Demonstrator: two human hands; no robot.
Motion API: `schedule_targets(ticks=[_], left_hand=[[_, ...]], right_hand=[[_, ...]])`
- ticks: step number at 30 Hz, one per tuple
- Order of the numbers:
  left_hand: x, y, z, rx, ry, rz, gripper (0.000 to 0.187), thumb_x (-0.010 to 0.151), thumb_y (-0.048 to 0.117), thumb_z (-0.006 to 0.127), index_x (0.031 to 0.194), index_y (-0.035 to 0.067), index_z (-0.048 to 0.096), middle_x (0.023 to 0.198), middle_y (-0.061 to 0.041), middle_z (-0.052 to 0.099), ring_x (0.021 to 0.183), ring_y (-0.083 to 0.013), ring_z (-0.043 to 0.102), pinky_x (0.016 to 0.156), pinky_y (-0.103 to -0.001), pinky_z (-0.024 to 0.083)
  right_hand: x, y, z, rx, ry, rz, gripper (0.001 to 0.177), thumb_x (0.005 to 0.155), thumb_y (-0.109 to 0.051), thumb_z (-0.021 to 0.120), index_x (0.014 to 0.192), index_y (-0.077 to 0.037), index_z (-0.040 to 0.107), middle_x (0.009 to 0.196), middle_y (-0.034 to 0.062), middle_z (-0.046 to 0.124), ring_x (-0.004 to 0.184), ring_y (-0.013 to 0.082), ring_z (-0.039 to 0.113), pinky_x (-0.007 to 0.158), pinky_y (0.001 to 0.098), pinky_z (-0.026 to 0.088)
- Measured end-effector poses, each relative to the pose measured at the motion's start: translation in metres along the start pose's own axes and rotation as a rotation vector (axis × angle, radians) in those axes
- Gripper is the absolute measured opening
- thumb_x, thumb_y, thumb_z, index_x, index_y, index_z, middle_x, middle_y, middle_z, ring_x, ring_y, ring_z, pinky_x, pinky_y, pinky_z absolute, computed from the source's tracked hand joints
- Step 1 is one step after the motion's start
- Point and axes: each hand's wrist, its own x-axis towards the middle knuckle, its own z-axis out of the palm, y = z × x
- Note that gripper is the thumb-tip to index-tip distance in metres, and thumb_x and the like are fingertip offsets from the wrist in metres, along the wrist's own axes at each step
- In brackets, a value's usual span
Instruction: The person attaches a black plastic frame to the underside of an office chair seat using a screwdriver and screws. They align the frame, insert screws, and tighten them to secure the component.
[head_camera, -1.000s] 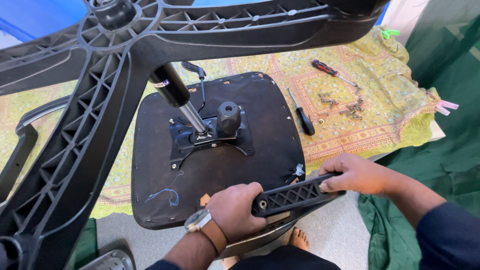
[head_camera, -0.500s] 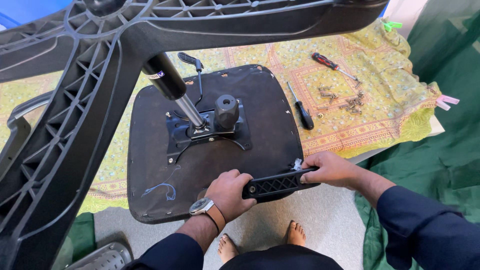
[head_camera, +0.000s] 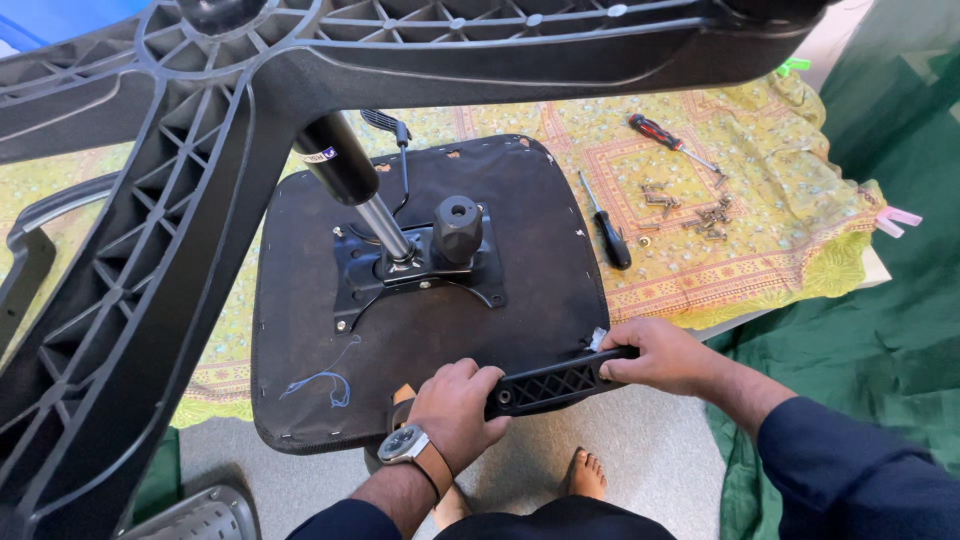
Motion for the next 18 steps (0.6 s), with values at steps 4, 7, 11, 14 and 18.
schedule_targets(ticks=[4, 7, 11, 14, 18], left_hand=[[-0.005, 0.0, 0.003, -0.008, 0.036, 0.003, 0.048, 0.07, 0.025, 0.085, 0.112, 0.014, 0.066, 0.101, -0.007, 0.063, 0.101, -0.0311, 0.06, 0.086, -0.045, 0.049], [-0.007, 0.0, 0.009, -0.018, 0.088, 0.001, 0.048, 0.068, 0.019, 0.083, 0.113, 0.014, 0.065, 0.101, -0.007, 0.063, 0.1, -0.0307, 0.06, 0.087, -0.045, 0.047], [-0.012, 0.0, 0.018, 0.0, 0.189, 0.044, 0.048, 0.066, 0.008, 0.077, 0.112, 0.015, 0.065, 0.1, -0.006, 0.062, 0.099, -0.03, 0.06, 0.085, -0.044, 0.047], [-0.014, -0.002, 0.02, -0.005, 0.21, 0.054, 0.048, 0.065, 0.007, 0.075, 0.111, 0.014, 0.065, 0.1, -0.006, 0.062, 0.098, -0.03, 0.059, 0.084, -0.044, 0.047], [-0.014, 0.001, 0.016, -0.022, 0.197, 0.05, 0.046, 0.067, 0.007, 0.075, 0.111, 0.014, 0.065, 0.099, -0.006, 0.062, 0.097, -0.03, 0.059, 0.084, -0.044, 0.046]], right_hand=[[-0.008, 0.003, 0.006, -0.057, 0.105, -0.083, 0.024, 0.073, -0.024, 0.079, 0.09, -0.008, 0.077, 0.08, 0.0067, 0.075, 0.08, 0.0198, 0.071, 0.074, 0.0349, 0.055], [-0.017, 0.005, 0.011, -0.16, 0.242, -0.163, 0.025, 0.071, -0.027, 0.082, 0.088, -0.009, 0.077, 0.087, 0.0067, 0.075, 0.092, 0.0241, 0.069, 0.083, 0.0371, 0.054], [-0.03, 0.01, 0.028, -0.251, 0.433, -0.289, 0.037, 0.069, -0.028, 0.086, 0.097, -0.008, 0.073, 0.104, 0.0103, 0.072, 0.106, 0.0318, 0.061, 0.093, 0.0427, 0.048], [-0.037, 0.012, 0.035, -0.241, 0.478, -0.32, 0.036, 0.073, -0.026, 0.083, 0.101, -0.008, 0.07, 0.111, 0.0107, 0.07, 0.113, 0.0318, 0.06, 0.098, 0.0424, 0.047], [-0.038, 0.012, 0.033, -0.227, 0.439, -0.307, 0.035, 0.074, -0.024, 0.082, 0.102, -0.008, 0.069, 0.11, 0.011, 0.069, 0.112, 0.031, 0.061, 0.098, 0.0418, 0.048]])
